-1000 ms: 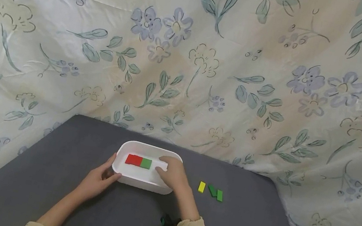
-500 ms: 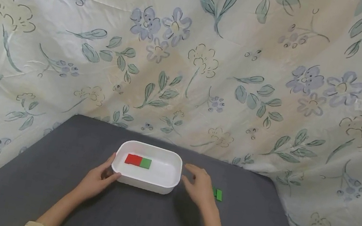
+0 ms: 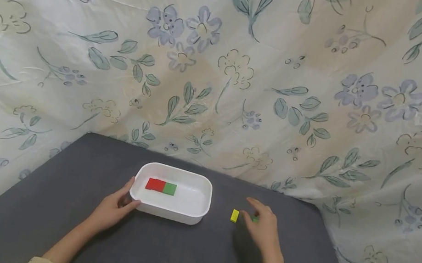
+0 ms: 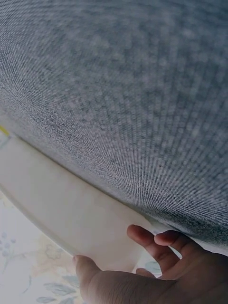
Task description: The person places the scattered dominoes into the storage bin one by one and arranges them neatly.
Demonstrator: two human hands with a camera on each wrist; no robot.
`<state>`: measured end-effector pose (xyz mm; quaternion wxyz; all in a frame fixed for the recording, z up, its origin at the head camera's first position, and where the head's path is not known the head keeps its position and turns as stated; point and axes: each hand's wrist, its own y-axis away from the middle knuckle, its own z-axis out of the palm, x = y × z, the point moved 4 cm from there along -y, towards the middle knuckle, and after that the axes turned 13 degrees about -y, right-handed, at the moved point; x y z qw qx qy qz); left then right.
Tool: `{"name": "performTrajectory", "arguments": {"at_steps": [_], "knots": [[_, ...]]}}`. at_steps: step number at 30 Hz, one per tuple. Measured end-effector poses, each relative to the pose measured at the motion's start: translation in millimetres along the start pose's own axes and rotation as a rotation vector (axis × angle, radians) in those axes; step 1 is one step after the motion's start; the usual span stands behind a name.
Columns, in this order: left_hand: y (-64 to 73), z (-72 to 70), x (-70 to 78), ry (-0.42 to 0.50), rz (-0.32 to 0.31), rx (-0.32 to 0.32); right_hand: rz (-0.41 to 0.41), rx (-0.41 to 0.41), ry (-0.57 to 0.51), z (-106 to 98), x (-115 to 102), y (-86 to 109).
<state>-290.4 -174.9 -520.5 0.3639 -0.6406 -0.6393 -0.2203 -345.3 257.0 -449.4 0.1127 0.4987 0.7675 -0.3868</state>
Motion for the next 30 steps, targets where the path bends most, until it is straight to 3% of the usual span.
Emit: {"name": "performTrajectory", "arguments": {"at_steps": [12, 21, 30], "knots": [[-0.6, 1.6, -1.1, -0.018, -0.01, 0.001, 0.149, 0.008, -0.024, -18.6, 55.3, 12.4], [2.0, 1.7, -0.2, -0.018, -0.028, -0.009, 0.268, -0.124, -0.077, -7.4, 90.2, 25.0], [7.0, 0.0, 4.0, -0.008, -0.018, -0.014, 0.254, -0.106, -0.063, 1.8, 100.9, 32.7]]}}
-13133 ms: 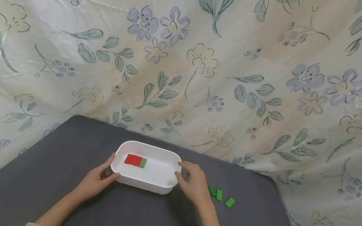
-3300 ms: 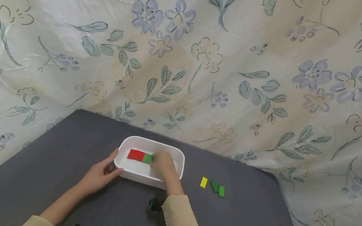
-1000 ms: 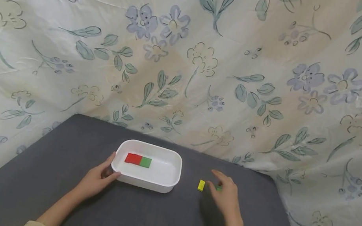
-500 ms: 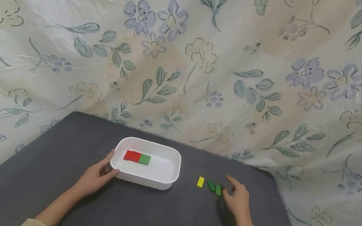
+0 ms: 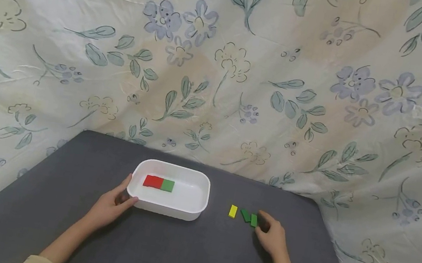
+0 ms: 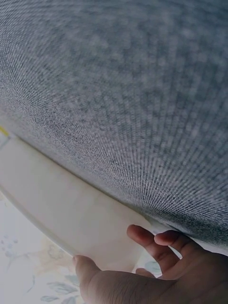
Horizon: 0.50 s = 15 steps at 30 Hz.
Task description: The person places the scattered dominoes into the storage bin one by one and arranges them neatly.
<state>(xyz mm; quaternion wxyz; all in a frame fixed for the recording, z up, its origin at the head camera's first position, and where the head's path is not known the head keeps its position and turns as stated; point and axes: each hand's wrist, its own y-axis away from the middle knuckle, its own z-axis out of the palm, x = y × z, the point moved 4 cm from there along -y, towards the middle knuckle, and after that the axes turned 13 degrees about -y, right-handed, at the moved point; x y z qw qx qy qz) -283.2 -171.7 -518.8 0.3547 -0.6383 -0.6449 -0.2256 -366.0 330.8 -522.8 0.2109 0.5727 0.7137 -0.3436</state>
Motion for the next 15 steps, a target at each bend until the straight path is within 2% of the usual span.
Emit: {"name": "performTrajectory", "arguments": {"at_steps": [4, 15], "knots": [[0.1, 0.3, 0.2, 0.0, 0.007, 0.005, -0.024, 0.005, 0.015, 3.3, 0.7, -0.3], [2.5, 2.7, -1.1, 0.0, 0.004, 0.016, 0.016, -0.008, 0.012, 6.1, 3.8, 0.6]]}}
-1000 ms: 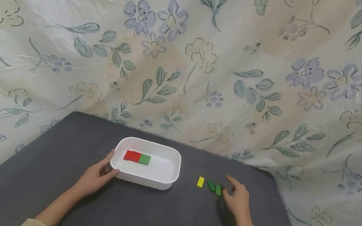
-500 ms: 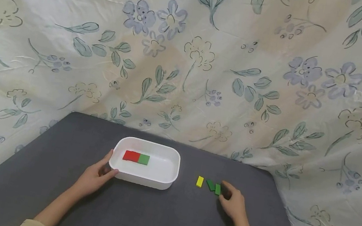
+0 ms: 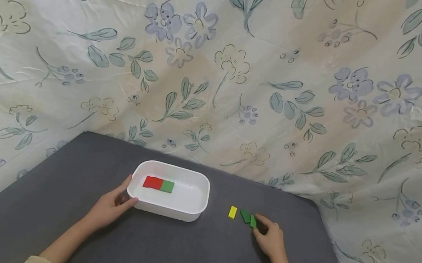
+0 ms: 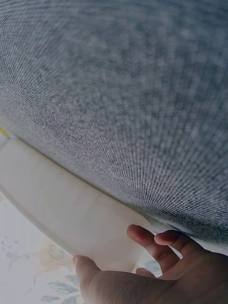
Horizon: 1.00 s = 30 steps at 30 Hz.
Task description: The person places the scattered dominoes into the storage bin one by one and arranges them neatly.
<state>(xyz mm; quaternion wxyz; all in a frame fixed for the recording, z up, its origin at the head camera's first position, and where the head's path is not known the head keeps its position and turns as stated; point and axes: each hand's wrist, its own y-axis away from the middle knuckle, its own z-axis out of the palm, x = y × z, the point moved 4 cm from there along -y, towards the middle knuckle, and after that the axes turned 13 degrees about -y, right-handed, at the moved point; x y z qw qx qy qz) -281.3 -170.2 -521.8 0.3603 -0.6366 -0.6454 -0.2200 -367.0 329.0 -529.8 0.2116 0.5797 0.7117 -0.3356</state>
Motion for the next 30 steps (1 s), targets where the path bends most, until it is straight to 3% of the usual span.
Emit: {"name": "performTrajectory", "arguments": {"at_steps": [20, 30], "knots": [[-15.5, -4.2, -5.1, -0.004, 0.013, -0.02, -0.013, 0.041, -0.001, 0.3, -4.9, -0.7], [-14.1, -6.0, -3.5, -0.004, 0.008, -0.022, -0.062, 0.098, 0.0, -16.0, -13.0, -0.1]]}}
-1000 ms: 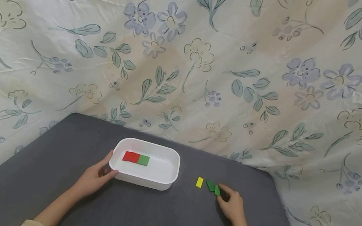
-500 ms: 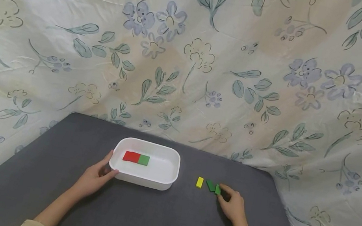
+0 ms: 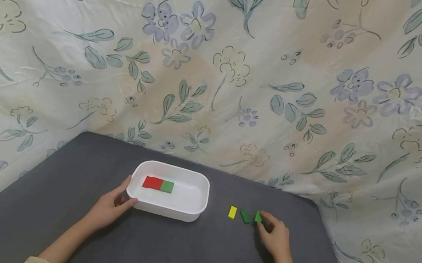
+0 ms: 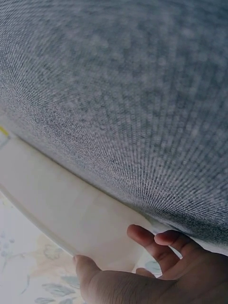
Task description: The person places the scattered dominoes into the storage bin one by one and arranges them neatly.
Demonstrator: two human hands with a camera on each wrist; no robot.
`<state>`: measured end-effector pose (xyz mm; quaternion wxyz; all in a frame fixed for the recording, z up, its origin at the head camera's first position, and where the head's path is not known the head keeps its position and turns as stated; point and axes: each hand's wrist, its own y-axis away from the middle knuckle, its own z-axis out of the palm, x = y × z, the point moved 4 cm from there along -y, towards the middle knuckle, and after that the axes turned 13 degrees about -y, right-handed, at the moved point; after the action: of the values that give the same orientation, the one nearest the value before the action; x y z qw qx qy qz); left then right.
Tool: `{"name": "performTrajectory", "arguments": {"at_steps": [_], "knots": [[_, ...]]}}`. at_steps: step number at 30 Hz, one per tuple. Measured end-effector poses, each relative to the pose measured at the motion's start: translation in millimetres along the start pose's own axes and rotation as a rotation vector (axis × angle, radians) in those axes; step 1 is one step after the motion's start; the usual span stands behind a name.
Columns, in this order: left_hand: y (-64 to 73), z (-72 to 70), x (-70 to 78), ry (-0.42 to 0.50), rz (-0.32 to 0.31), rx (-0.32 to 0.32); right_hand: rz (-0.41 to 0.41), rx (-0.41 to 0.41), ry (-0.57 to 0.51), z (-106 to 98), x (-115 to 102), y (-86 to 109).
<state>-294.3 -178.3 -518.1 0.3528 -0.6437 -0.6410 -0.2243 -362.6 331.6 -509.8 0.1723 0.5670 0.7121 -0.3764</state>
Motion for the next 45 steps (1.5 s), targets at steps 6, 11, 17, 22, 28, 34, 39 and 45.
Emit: {"name": "performTrajectory", "arguments": {"at_steps": [6, 11, 17, 22, 28, 34, 39, 45], "knots": [[0.0, 0.5, -0.1, 0.005, -0.008, -0.002, -0.085, 0.082, 0.015, -17.3, -21.7, -1.9], [-0.7, 1.3, -1.3, -0.001, -0.016, -0.01, -0.173, 0.133, 0.019, -27.6, -44.0, -4.9], [-0.3, 0.8, -3.5, 0.004, -0.012, -0.012, -0.229, 0.168, 0.036, -34.8, -65.2, -3.2], [1.6, -1.4, -5.9, 0.003, -0.009, -0.017, -0.215, 0.16, 0.04, -32.0, -73.7, 1.4], [3.7, -2.6, -7.1, 0.01, 0.007, -0.014, -0.214, 0.141, 0.045, -23.1, -80.3, 7.2], [11.2, 5.1, -6.6, 0.025, 0.034, 0.0, -0.235, 0.116, 0.038, -12.8, -80.4, 15.1], [20.3, 10.6, -6.0, 0.034, 0.044, 0.024, -0.256, 0.092, 0.017, -2.6, -79.5, 18.2], [32.2, 13.7, -5.8, 0.037, 0.03, 0.048, -0.283, 0.061, -0.023, 11.3, -86.2, 13.6]]}}
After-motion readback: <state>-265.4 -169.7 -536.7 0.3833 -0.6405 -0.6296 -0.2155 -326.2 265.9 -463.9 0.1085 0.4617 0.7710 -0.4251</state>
